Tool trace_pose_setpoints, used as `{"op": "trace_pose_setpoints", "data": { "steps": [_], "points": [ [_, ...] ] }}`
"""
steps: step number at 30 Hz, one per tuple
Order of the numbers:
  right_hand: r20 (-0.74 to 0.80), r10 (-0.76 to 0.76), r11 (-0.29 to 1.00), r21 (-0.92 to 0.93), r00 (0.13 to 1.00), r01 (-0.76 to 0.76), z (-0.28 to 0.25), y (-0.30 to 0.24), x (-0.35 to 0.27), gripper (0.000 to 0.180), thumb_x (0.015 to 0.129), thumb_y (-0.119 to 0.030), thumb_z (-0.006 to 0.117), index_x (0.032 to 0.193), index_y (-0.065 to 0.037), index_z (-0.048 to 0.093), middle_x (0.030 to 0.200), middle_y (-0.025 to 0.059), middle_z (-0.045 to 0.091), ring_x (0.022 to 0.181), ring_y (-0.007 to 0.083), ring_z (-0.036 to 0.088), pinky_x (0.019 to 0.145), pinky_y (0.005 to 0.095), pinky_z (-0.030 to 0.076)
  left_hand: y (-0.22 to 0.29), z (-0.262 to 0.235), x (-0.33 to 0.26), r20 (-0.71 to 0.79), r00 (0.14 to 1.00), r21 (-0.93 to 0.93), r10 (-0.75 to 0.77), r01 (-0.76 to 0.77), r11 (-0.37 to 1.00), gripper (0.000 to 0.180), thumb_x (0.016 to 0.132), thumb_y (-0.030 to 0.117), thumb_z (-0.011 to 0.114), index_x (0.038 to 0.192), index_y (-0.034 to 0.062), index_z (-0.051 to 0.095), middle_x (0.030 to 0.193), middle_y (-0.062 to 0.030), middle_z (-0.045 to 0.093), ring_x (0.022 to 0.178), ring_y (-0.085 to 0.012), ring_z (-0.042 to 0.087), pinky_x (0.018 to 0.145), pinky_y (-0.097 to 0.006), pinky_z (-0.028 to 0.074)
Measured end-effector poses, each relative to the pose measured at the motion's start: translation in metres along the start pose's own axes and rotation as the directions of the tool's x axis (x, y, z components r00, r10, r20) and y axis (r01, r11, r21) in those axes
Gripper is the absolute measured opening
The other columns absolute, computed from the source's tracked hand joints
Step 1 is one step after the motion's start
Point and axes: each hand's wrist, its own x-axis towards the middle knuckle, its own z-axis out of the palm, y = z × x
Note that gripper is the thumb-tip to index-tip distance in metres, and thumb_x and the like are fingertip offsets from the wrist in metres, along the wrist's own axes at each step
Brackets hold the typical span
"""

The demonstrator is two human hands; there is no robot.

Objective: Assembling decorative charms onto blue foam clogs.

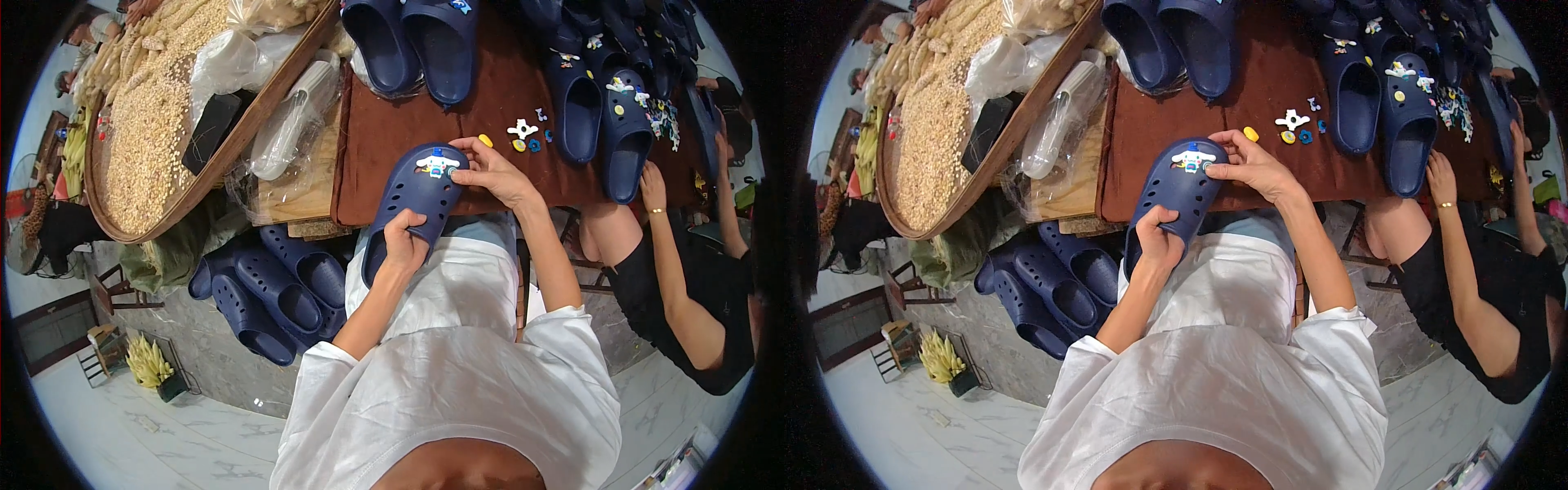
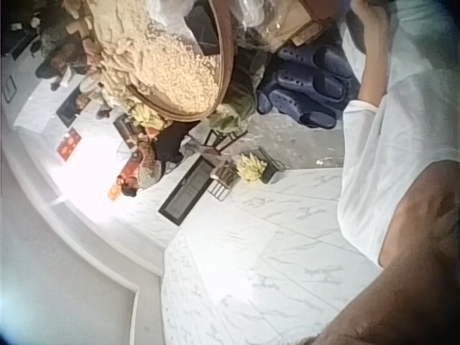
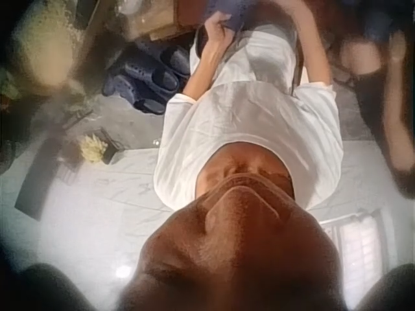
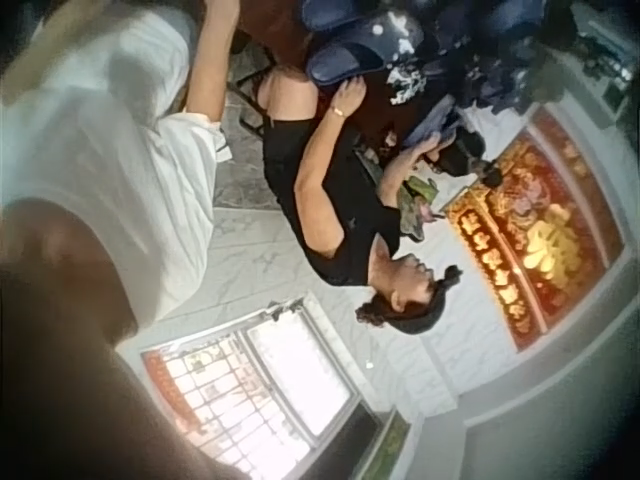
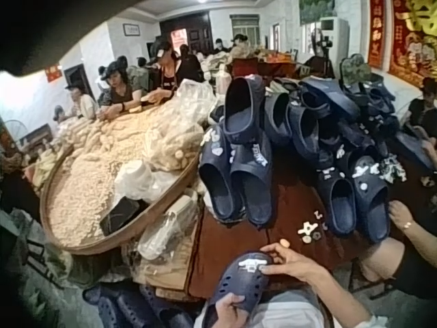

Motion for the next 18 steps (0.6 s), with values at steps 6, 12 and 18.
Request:
{"op": "trace_pose_setpoints", "data": {
  "steps": [6, 12, 18],
  "points": [
    [-0.002, 0.016, 0.999, 0.038, 1.000, -0.016, 0.002, -0.002, -0.003, 0.063, 0.082, -0.014, 0.079, 0.135, -0.004, 0.046, 0.120, 0.0054, 0.059, 0.111, 0.0143, 0.057, 0.099, 0.0287, 0.045, 0.000, -0.002, -0.003, 0.042, 0.999, -0.080, -0.011, 0.014, 0.997, 0.052, 0.071, 0.000, 0.053, 0.122, -0.0080, 0.050, 0.117, -0.0160, 0.059, 0.108, -0.0294, 0.060, 0.099, -0.040, 0.047],
    [-0.034, 0.010, 1.000, 0.019, 0.999, -0.009, 0.004, -0.005, -0.004, 0.058, 0.084, -0.014, 0.077, 0.133, -0.004, 0.048, 0.118, 0.0057, 0.060, 0.111, 0.0141, 0.057, 0.100, 0.0292, 0.044, -0.002, -0.009, -0.003, 0.028, 0.999, -0.048, -0.027, 0.029, 0.998, 0.060, 0.068, 0.001, 0.050, 0.127, -0.0073, 0.049, 0.124, -0.0191, 0.059, 0.113, -0.0330, 0.059, 0.101, -0.042, 0.047],
    [0.033, -0.044, 0.997, -0.069, 0.999, 0.046, 0.000, -0.008, -0.003, 0.055, 0.086, -0.014, 0.074, 0.133, -0.003, 0.047, 0.118, 0.0076, 0.059, 0.111, 0.0142, 0.056, 0.099, 0.0298, 0.045, -0.007, -0.009, -0.005, 0.025, 0.999, -0.034, -0.031, 0.031, 0.999, 0.057, 0.071, 0.000, 0.051, 0.126, -0.0088, 0.049, 0.123, -0.0177, 0.059, 0.112, -0.0311, 0.060, 0.100, -0.040, 0.046]
  ]
}}
